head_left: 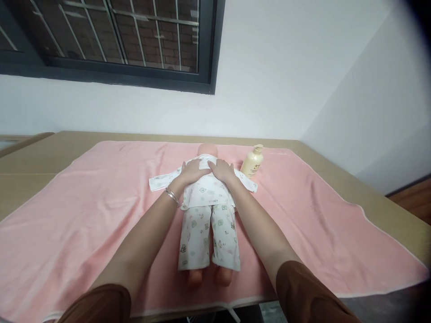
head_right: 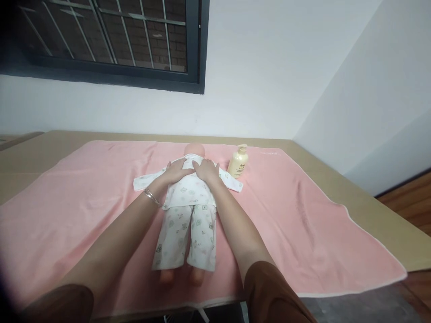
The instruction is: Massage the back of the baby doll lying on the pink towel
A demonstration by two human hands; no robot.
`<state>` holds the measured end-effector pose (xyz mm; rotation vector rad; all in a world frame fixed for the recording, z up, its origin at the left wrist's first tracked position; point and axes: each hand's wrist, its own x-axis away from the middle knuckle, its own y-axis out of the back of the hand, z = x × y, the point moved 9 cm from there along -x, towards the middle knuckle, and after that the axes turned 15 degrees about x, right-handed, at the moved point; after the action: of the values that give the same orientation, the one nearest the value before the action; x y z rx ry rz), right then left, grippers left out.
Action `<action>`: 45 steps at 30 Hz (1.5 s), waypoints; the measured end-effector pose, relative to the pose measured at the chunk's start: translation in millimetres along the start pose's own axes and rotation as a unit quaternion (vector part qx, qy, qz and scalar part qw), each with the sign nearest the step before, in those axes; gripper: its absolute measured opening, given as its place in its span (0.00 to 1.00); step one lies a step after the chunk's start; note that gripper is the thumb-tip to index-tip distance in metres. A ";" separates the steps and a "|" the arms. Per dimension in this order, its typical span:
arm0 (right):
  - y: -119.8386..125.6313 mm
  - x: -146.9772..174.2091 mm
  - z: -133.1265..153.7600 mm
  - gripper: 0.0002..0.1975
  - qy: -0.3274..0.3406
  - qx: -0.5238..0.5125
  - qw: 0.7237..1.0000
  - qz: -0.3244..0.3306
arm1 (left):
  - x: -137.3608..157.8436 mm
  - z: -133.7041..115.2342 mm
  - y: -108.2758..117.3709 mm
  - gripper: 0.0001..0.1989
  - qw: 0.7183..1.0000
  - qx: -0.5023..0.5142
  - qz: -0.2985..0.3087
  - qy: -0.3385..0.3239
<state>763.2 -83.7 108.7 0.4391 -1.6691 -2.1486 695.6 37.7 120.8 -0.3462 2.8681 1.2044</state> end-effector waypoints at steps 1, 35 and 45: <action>-0.8 -1.3 -0.5 0.37 -0.001 -0.004 1.000 0.000 | -0.5 2.6 2.6 0.35 1.000 0.013 0.003 0.005; 15.9 28.9 53.2 0.36 0.090 0.067 0.992 -0.055 | 33.9 40.9 81.4 0.04 0.614 0.673 -0.392 0.129; 51.3 45.8 50.8 0.18 0.153 0.031 0.987 -0.038 | 53.4 29.7 134.3 0.05 0.586 0.699 -0.403 0.078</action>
<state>704.8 -73.8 170.3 0.8180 -1.5697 -1.9643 613.5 139.3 189.3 -1.3117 2.1706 -1.2137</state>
